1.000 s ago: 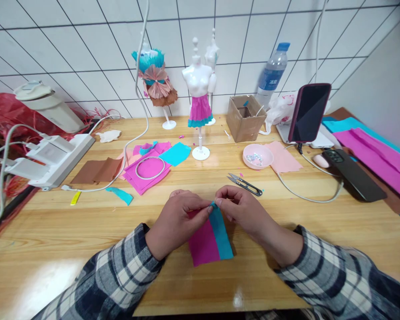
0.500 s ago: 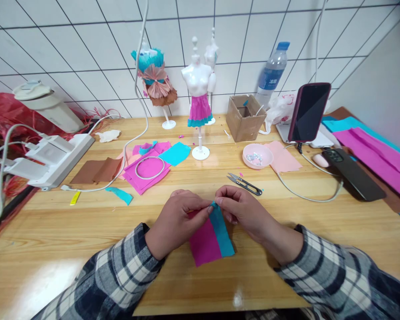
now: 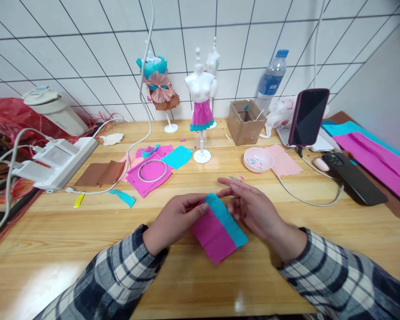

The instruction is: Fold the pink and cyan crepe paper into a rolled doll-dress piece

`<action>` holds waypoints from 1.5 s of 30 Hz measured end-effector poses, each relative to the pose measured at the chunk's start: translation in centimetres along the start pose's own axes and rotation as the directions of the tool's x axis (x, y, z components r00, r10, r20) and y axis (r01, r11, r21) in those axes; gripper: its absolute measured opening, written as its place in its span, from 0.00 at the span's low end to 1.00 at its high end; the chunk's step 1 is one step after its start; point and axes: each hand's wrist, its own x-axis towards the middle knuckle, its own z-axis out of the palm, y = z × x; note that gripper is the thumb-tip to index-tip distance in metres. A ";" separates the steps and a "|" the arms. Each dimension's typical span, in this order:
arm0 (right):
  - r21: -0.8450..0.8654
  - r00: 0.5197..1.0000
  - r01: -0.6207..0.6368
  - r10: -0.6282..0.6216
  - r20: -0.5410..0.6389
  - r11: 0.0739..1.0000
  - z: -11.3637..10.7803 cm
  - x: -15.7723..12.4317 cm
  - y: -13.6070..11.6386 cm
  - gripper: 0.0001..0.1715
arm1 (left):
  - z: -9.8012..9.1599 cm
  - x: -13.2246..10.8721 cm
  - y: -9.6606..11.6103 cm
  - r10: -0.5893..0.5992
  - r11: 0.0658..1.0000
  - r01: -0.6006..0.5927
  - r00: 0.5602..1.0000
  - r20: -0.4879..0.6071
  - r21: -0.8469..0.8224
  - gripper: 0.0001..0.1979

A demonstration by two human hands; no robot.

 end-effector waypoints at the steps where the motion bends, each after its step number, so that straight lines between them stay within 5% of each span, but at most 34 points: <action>1: 0.045 1.000 0.016 -0.017 0.007 0.999 -0.2 0.0 -0.1 0.26 | -0.2 0.2 -0.3 -0.023 0.998 0.023 1.000 -0.009 -0.053 0.13; 5: 0.033 0.988 0.143 -0.145 0.053 0.989 -0.7 0.3 -0.2 0.35 | -1.4 0.8 -1.7 -0.060 0.997 0.048 0.976 -0.209 -0.061 0.27; 8: -0.040 0.977 0.211 -0.210 0.039 0.977 -1.0 0.4 0.0 0.34 | -3.1 0.2 -2.0 -0.061 0.973 0.115 0.965 -0.254 0.201 0.34; 10: -0.036 0.975 0.214 -0.212 0.067 0.976 -1.0 0.5 0.0 0.30 | -4.6 -0.5 -1.8 -0.028 0.870 0.155 0.963 -0.267 0.469 0.31; 12: -0.032 0.974 0.204 -0.199 0.106 0.979 -1.1 0.5 0.0 0.26 | -6.0 -1.0 -1.7 0.138 0.683 0.178 0.921 -0.364 0.709 0.26; 14: -0.044 0.974 0.198 -0.191 0.124 0.979 -1.1 0.4 -0.1 0.22 | -7.1 -1.0 -1.7 0.306 0.528 0.073 0.913 -0.270 0.846 0.18; 16: -0.050 0.975 0.192 -0.184 0.126 0.980 -1.0 0.4 -0.1 0.19 | -7.4 -0.7 -2.0 0.395 0.417 -0.162 0.919 -0.017 0.894 0.15; 19: -0.063 0.979 0.161 -0.151 0.139 0.985 -1.0 0.4 -0.1 0.17 | -6.7 0.0 -2.4 0.385 0.388 -0.375 0.896 0.222 0.842 0.23; 22: -0.092 0.973 0.192 -0.177 0.146 0.977 -1.1 0.5 -0.2 0.17 | -5.2 0.1 -2.4 0.373 0.426 -0.407 0.893 0.254 0.808 0.25; 28: -0.166 0.948 0.303 -0.278 0.157 0.938 -1.5 0.7 -0.5 0.20 | -2.6 -0.4 -1.6 0.288 0.285 -0.289 0.935 0.206 0.914 0.17; 33: -0.210 0.972 0.232 -0.218 0.088 0.950 -1.3 1.0 -0.5 0.19 | -1.9 -0.9 -0.7 0.164 0.349 -0.273 0.960 0.228 0.896 0.14; 40: -0.396 0.958 0.277 -0.285 0.039 0.876 -2.1 1.3 -0.3 0.16 | -2.9 -0.6 -2.0 0.325 0.535 -0.228 0.944 0.051 0.814 0.15; 43: -0.675 0.895 0.361 -0.442 0.058 0.643 -3.2 1.9 -1.0 0.13 | -3.3 -0.4 -2.5 0.369 0.644 -0.211 0.928 -0.057 0.735 0.15; 45: -0.860 0.802 0.409 -0.570 0.179 0.306 -4.0 2.6 -1.8 0.10 | -3.4 -0.3 -2.6 0.388 0.667 -0.211 0.917 -0.092 0.714 0.14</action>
